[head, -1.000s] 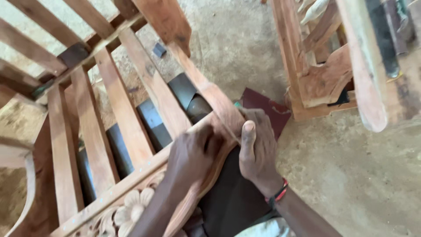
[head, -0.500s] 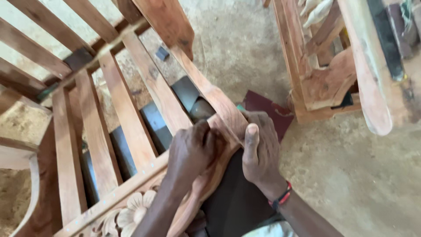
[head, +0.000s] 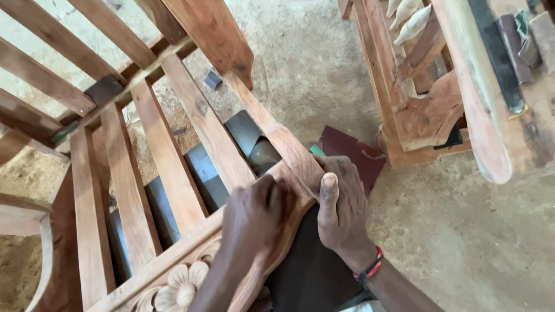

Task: The person sands the intricate floral carvings on the backrest of a wooden chair using a small piece of sandpaper.

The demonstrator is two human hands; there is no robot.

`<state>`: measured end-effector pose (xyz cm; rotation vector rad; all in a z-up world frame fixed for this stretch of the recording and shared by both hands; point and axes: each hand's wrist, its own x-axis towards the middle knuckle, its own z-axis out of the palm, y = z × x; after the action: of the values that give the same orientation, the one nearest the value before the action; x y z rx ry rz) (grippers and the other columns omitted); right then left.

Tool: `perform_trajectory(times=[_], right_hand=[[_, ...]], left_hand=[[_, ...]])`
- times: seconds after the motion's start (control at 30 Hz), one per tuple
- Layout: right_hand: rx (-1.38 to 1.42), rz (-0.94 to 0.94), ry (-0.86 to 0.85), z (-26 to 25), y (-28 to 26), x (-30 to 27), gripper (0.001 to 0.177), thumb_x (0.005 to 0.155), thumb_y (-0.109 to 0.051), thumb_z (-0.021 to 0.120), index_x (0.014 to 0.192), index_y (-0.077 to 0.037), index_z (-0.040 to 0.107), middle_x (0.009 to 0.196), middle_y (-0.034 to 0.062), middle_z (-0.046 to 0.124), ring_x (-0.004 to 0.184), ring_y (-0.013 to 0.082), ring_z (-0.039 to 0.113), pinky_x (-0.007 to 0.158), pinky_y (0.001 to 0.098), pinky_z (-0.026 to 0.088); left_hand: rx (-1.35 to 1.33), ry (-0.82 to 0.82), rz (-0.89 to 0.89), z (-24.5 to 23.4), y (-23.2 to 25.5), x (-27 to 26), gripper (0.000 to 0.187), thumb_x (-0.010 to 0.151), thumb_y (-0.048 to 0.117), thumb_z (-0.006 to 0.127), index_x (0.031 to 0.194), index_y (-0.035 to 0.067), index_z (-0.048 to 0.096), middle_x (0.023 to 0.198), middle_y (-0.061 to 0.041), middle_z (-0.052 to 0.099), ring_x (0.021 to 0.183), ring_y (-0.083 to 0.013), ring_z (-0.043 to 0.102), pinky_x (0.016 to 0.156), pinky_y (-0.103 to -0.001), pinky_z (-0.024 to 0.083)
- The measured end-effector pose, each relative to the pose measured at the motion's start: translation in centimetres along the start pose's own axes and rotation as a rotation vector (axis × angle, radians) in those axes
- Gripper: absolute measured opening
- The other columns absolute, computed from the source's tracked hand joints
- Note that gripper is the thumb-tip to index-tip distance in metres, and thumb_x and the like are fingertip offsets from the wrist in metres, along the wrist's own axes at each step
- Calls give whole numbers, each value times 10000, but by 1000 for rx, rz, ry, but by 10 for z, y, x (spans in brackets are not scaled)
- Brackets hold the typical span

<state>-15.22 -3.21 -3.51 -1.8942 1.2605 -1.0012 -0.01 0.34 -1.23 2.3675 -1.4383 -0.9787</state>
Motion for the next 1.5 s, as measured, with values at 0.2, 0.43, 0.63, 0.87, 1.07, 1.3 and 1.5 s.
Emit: perform_trajectory(times=[0.2, 0.43, 0.63, 0.87, 1.07, 1.3, 1.5], right_hand=[[9, 34, -15, -3, -5, -3, 562, 1135, -369, 196, 1235, -28, 631, 1072, 142, 620, 1025, 326, 591, 947, 435, 437], [12, 34, -20, -3, -2, -5, 592, 1152, -401, 171, 1246, -33, 625, 1053, 134, 601, 1005, 312, 584, 940, 429, 442], [-8, 53, -12, -2, 0, -6, 571, 1151, -390, 189, 1233, -23, 619, 1054, 146, 597, 977, 326, 574, 917, 424, 440], [3, 43, -38, -3, -2, -9, 586, 1143, -396, 184, 1253, -15, 616, 1029, 143, 605, 993, 328, 584, 924, 436, 442], [4, -14, -18, 0, -2, -1, 612, 1163, -421, 164, 1254, -14, 612, 1092, 157, 619, 1052, 349, 585, 964, 452, 437], [17, 27, -39, -2, -1, -3, 641, 1146, -443, 151, 1266, -10, 610, 1068, 147, 601, 1009, 325, 578, 945, 433, 430], [1, 35, -36, -2, 0, -7, 630, 1150, -431, 155, 1239, -16, 620, 1071, 139, 614, 1029, 326, 578, 962, 438, 432]], left_hand=[[3, 137, 218, 5, -3, -13, 213, 875, 246, 648, 905, 51, 730, 688, -256, 683, 634, -463, 676, 636, -553, 525], [-29, 54, 62, 7, 0, -13, 231, 911, 279, 625, 1012, 101, 732, 700, -243, 685, 646, -430, 691, 635, -518, 545], [-67, 141, 189, 7, -9, -5, 232, 943, 257, 607, 926, 50, 709, 728, -227, 697, 660, -431, 687, 621, -517, 534], [6, 80, 96, 2, -8, -1, 284, 978, 306, 597, 877, 62, 700, 663, -236, 674, 613, -433, 676, 586, -517, 532], [-41, 112, 150, -1, -2, -2, 271, 947, 291, 595, 909, 55, 722, 635, -226, 683, 561, -410, 683, 564, -502, 548], [-37, 15, 91, 1, 3, -7, 250, 917, 259, 617, 1027, 80, 752, 720, -247, 717, 589, -397, 701, 617, -493, 544], [-36, 133, 232, 2, 2, -15, 262, 910, 242, 618, 1027, 47, 746, 700, -266, 694, 604, -431, 683, 611, -524, 532]])
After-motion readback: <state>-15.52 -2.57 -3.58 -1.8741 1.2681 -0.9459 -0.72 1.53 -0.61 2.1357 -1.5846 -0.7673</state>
